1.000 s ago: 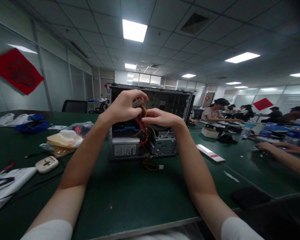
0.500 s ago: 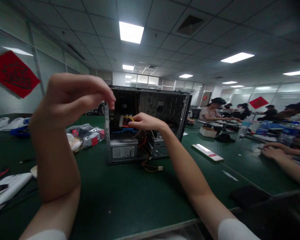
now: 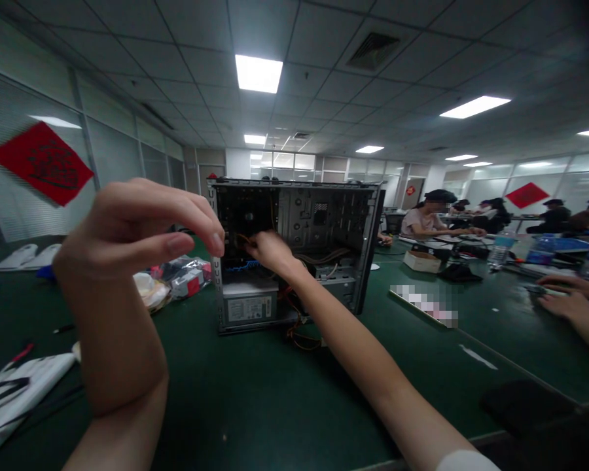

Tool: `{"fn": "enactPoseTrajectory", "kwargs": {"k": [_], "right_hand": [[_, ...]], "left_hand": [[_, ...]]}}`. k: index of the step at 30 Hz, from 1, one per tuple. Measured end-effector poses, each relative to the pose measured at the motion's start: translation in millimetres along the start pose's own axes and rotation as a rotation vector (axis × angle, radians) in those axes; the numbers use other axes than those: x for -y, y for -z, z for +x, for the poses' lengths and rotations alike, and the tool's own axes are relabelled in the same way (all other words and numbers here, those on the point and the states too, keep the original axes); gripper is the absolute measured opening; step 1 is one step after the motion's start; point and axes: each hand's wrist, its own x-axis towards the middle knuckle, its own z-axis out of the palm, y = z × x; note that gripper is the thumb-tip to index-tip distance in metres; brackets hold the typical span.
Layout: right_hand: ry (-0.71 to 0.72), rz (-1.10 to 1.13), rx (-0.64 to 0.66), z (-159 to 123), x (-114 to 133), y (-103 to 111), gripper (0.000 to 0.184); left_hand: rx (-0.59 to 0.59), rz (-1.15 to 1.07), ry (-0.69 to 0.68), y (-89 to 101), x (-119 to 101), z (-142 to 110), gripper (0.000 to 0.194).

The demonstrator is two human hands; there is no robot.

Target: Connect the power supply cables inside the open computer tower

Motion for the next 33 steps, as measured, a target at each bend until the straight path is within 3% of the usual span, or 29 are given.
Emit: {"fn": "enactPoseTrajectory", "kwargs": {"k": [3, 10, 15, 23, 33], "right_hand": [[-0.006, -0.004, 0.006, 2.3, -2.4, -0.5, 0.033], [-0.044, -0.032, 0.010, 3.9, -4.5, -1.1, 0.034], [-0.023, -0.037, 0.012, 3.1, -3.8, -2.7, 0.036], [-0.106, -0.117, -0.027, -2.2, 7.5, 0.6, 0.037], [-0.082, -0.118, -0.013, -2.7, 5.1, 2.3, 0.038]], "left_hand": [[0.135, -0.179, -0.027, 0.0, -3.1, 6.3, 0.015], [0.097, -0.164, 0.002, 5.3, 2.0, 7.4, 0.014], [0.109, -0.187, 0.004, 2.0, 3.2, 7.5, 0.014], [0.163, -0.120, 0.068, 4.4, 10.9, 11.3, 0.014], [0.125, -0.147, 0.149, 1.6, 24.5, 11.1, 0.014]]}}
